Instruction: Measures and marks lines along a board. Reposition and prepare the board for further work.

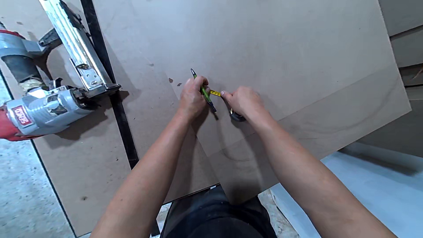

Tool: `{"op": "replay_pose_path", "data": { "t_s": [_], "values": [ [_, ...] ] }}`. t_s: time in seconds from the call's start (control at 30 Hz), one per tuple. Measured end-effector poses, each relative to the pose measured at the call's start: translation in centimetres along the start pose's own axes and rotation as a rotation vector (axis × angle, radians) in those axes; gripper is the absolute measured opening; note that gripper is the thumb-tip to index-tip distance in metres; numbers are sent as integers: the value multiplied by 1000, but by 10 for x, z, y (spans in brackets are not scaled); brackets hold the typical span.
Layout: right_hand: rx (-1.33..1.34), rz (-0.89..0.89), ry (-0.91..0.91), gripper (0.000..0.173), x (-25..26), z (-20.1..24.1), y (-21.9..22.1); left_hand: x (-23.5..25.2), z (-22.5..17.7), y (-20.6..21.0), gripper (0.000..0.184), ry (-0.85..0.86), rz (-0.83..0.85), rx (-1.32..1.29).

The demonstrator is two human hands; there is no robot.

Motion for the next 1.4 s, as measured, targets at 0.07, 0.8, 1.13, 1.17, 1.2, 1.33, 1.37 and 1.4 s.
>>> {"op": "replay_pose_path", "data": {
  "t_s": [0.07,0.8,1.13,1.17,1.2,1.33,1.37,1.4],
  "values": [
    [-19,9,-2,73,1,2,-1,1,-1,0,15,-19,-34,15],
    [-43,78,-98,65,11,0,6,-10,-3,4,15,100,-144,-9],
    [-36,38,-79,65,7,1,5,-9,-3,4,15,108,-144,2],
    [-35,38,-79,65,7,1,5,-9,-3,4,15,107,-139,5],
    [-36,37,-82,64,7,1,5,-9,-4,4,16,105,-134,8],
    [-45,49,-102,65,9,2,4,-8,-4,4,17,106,-131,13],
    [-48,54,-101,65,9,2,3,-8,-4,4,17,106,-136,14],
    [-54,53,-102,64,9,2,3,-8,-4,4,18,102,-141,5]
  ]
}}
Point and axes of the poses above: each hand's wrist, its own x-axis towards the middle knuckle, its own y-axis out of the palm, z = x × y, the point moved 9 cm from there along x, towards the middle knuckle, and after that the axes turned 5 degrees about -y, right-handed, at the moved point
